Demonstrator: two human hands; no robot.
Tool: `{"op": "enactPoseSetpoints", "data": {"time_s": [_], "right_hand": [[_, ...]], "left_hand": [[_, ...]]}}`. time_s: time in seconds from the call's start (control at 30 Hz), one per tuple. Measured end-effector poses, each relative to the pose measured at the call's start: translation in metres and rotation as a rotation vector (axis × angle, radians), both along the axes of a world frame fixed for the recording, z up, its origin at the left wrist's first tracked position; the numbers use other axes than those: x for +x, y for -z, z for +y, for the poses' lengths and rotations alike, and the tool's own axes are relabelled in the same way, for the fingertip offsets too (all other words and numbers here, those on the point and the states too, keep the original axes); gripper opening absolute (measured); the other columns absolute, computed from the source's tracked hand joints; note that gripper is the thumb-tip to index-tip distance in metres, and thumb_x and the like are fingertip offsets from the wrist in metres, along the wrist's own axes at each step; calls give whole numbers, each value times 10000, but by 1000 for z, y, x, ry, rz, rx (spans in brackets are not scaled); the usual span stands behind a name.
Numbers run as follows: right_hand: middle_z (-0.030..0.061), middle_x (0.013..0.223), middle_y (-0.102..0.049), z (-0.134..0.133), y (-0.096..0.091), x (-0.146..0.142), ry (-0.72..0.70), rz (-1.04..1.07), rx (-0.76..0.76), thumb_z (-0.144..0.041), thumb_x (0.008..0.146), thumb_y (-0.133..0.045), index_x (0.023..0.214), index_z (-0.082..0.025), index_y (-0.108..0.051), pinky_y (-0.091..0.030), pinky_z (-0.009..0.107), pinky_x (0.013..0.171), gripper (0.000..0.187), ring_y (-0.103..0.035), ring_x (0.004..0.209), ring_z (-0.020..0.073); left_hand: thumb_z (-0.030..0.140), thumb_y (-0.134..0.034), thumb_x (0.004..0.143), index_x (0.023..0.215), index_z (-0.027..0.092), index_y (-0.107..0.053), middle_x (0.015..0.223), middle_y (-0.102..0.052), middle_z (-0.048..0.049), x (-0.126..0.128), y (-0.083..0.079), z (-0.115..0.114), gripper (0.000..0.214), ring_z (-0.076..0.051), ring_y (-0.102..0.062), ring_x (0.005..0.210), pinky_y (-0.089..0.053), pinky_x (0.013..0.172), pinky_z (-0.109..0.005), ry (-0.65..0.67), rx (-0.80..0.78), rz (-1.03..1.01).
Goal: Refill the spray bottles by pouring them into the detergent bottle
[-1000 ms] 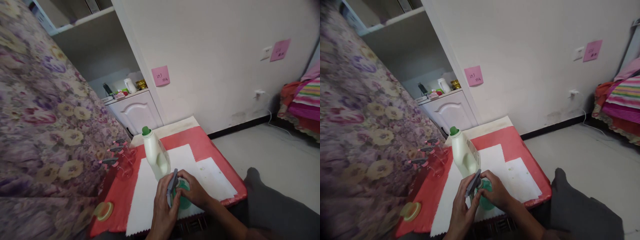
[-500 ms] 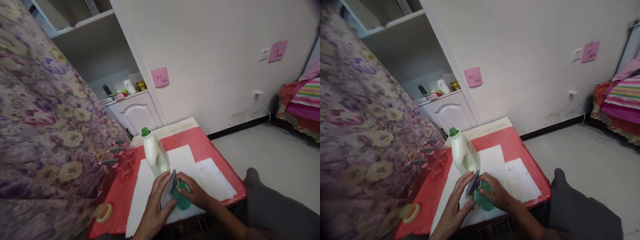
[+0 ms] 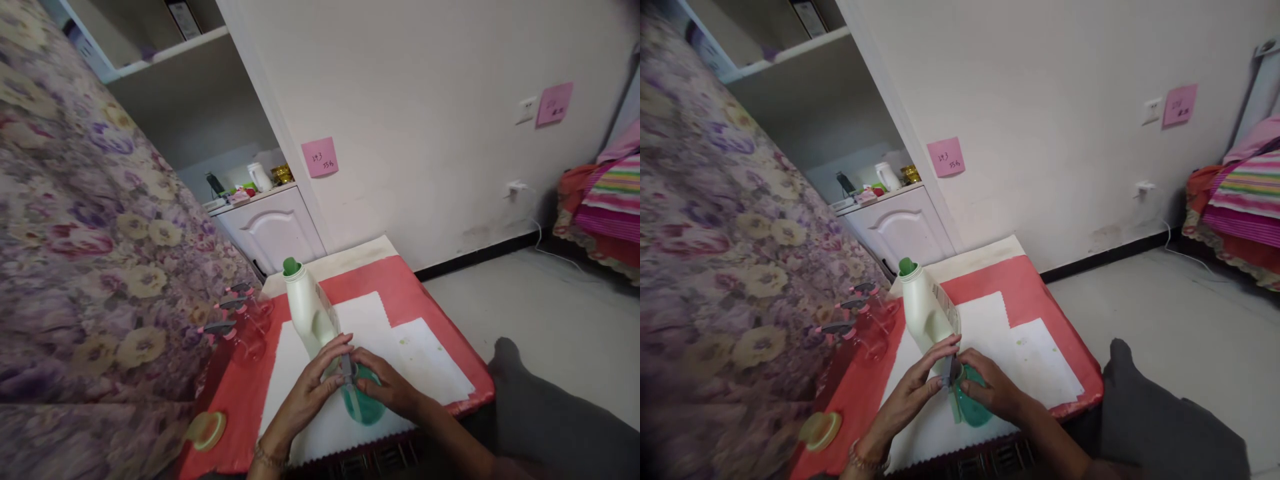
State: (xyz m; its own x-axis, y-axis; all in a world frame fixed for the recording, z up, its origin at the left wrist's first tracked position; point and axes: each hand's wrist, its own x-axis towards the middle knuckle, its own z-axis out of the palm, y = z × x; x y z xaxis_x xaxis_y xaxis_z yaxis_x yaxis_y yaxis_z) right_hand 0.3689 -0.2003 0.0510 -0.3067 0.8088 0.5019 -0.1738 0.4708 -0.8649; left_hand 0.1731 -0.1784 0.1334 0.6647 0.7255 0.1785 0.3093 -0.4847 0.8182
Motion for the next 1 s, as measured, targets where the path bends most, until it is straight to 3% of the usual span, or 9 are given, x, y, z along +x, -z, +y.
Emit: {"op": "enactPoseSetpoints", "data": {"time_s": [0.1, 0.2, 0.3, 0.4, 0.6, 0.87, 1.0], "right_hand": [[62, 1008, -590, -1, 0, -1, 15, -17, -4, -543, 910, -503, 1076, -191, -607, -458, 369, 890, 403, -570, 960, 234], [59, 988, -600, -1, 6, -2, 61, -39, 0, -530, 878, -550, 1085, -193, -608, -480, 377, 853, 399, -577, 912, 232], [82, 1120, -618, -1, 18, -3, 62, -31, -28, -500, 822, -635, 1257, -209, -553, -464, 438, 941, 530, -585, 1040, 272], [121, 1263, -588, 0, 32, -3, 69, -71, -56, -499, 749, -719, 1314, -206, -537, -394, 513, 1039, 663, -536, 1188, 330], [153, 1306, -546, 3, 46, -2, 82, -119, -90, -501, 595, -844, 1325, -176, -509, -364, 537, 1071, 867, -513, 1225, 357], [152, 1337, -528, 4, 48, -2, 91, -163, -114, -479, 580, -859, 1339, -188, -490, -336, 549, 1096, 893, -486, 1262, 368], [140, 1345, -525, 5, 53, -1, 91, -188, -129, -437, 525, -894, 1346, -201, -489, -347, 530, 1098, 946, -483, 1269, 365]], "left_hand": [[410, -611, 888, 1241, 289, -644, 1354, -605, -99, 5, -4, 2, 374, -270, -447, 1370, -342, 1141, -470, -40, 25, -8], [375, -660, 855, 1110, 248, -686, 1119, -660, -79, 12, -7, 2, 286, -246, -591, 1136, -453, 1010, -387, -118, 51, -7], [351, -691, 822, 901, 211, -670, 874, -618, -15, 18, -8, -1, 163, -188, -591, 868, -482, 812, -286, -211, 73, -5], [352, -689, 816, 822, 200, -616, 777, -567, 20, 23, -4, -6, 168, -159, -541, 763, -445, 707, -243, -322, 65, 6], [381, -636, 852, 1029, 196, -640, 876, -657, -5, 29, 10, -20, 256, -179, -586, 809, -469, 730, -262, -467, -3, -31], [384, -731, 762, 1013, 177, -680, 789, -654, 10, 36, 19, -31, 330, -152, -560, 712, -473, 665, -240, -519, -102, -141], [420, -776, 706, 1036, 161, -685, 848, -700, -12, 32, 33, -28, 429, -170, -612, 763, -502, 705, -252, -545, -258, -249]]}}
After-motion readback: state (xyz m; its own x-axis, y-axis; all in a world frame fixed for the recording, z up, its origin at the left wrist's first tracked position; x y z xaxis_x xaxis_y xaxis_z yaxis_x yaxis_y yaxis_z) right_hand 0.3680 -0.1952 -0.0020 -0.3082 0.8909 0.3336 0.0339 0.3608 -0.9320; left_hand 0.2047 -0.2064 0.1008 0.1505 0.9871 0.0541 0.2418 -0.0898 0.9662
